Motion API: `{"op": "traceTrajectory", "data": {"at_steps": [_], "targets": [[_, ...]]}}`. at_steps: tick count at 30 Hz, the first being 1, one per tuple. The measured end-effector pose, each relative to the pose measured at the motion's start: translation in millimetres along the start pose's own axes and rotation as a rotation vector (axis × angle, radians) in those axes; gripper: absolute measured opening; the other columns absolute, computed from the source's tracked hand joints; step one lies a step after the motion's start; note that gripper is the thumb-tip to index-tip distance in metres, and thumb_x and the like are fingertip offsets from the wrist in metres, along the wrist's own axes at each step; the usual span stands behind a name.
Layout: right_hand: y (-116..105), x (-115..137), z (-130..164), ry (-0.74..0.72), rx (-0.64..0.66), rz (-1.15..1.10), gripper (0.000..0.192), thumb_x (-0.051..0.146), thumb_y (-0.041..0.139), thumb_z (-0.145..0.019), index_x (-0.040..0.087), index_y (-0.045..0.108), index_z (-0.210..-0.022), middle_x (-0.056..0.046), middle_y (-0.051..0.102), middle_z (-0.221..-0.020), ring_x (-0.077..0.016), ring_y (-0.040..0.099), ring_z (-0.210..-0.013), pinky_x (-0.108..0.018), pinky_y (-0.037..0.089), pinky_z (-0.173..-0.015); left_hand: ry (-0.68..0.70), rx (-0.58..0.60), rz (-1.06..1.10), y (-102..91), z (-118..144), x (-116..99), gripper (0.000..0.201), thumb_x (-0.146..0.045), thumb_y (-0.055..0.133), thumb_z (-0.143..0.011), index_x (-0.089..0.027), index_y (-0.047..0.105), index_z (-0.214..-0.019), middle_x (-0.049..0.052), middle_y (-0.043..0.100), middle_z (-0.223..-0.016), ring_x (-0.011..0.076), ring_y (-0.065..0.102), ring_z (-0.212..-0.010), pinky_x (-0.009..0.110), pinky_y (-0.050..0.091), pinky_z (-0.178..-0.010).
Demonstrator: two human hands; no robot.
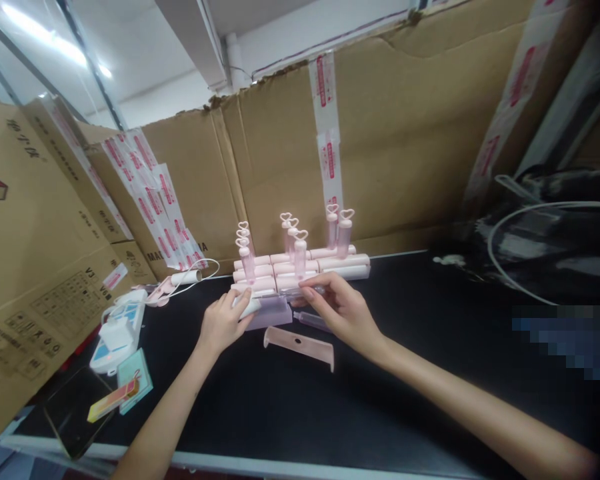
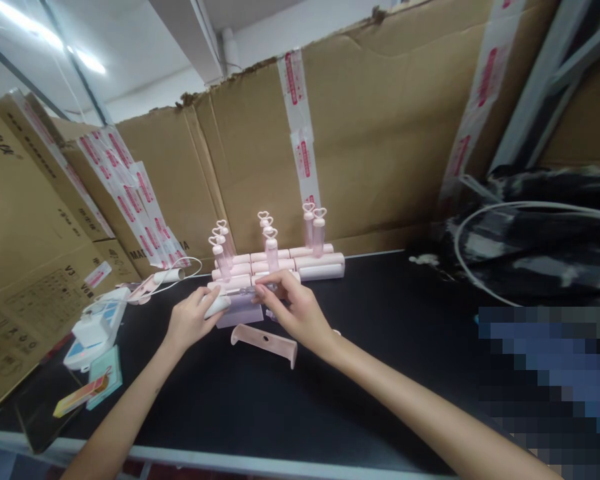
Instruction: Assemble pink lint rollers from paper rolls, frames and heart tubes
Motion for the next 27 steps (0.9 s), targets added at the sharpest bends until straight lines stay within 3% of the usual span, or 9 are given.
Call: {"op": "traceTrajectory", "data": {"at_steps": [16,20,23,27], "targets": [[-0.3,-0.3,-0.7,-0.007,0.012,-0.003,0.014,0.034,0.056,-0.086,0.021,0.055,-0.092,-0.001,0.063,-0.074,-0.0158,0.067,-0.068,-0.026,0.054,-0.062,0.024,0.044,-0.051,-0.5,0.1,-0.7,0.035,-0.033,0.049,-0.086,-0.019,0.052,-0.118,0.007,0.063,-0.096,0.0185,0.061,-0.076,0.027,0.044,-0.060],[4.5,-1.5,-4.0,0.045,0.138,-0.036,0.017,0.035,0.055,-0.085,0.019,0.057,-0.090,-0.001,0.061,-0.076,-0.0127,0.063,-0.059,-0.025,0.052,-0.059,0.121,0.044,-0.079,-4.0,-2.3,-7.5,0.032,-0.031,0.049,-0.086,-0.020,0.053,-0.116,0.008,0.063,-0.094,0.0192,0.059,-0.075,0.027,0.042,-0.058],[10.2,-5.6,-4.4,0.043,0.258,-0.024,0.021,0.035,0.049,-0.088,0.018,0.061,-0.088,-0.002,0.063,-0.077,-0.0140,0.062,-0.065,-0.027,0.051,-0.064,0.198,0.047,-0.113,-8.7,-5.1,-14.3,0.032,-0.028,0.048,-0.086,-0.019,0.053,-0.117,0.009,0.062,-0.094,0.0194,0.059,-0.076,0.028,0.041,-0.058],[16.1,-12.5,-1.6,0.008,0.275,0.061,0.030,0.037,0.042,-0.091,0.017,0.062,-0.081,-0.005,0.063,-0.078,-0.0174,0.062,-0.075,-0.029,0.049,-0.072,0.247,0.072,-0.181,-11.8,-7.1,-17.6,0.032,-0.025,0.048,-0.086,-0.017,0.053,-0.116,0.009,0.062,-0.090,0.0199,0.059,-0.073,0.028,0.041,-0.056]]}}
Point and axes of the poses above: each hand's wrist, its own z-axis away from the middle knuckle, its own y-axis out of the palm, x = y × z, the point moved 1 cm from there along -z, towards the middle knuckle
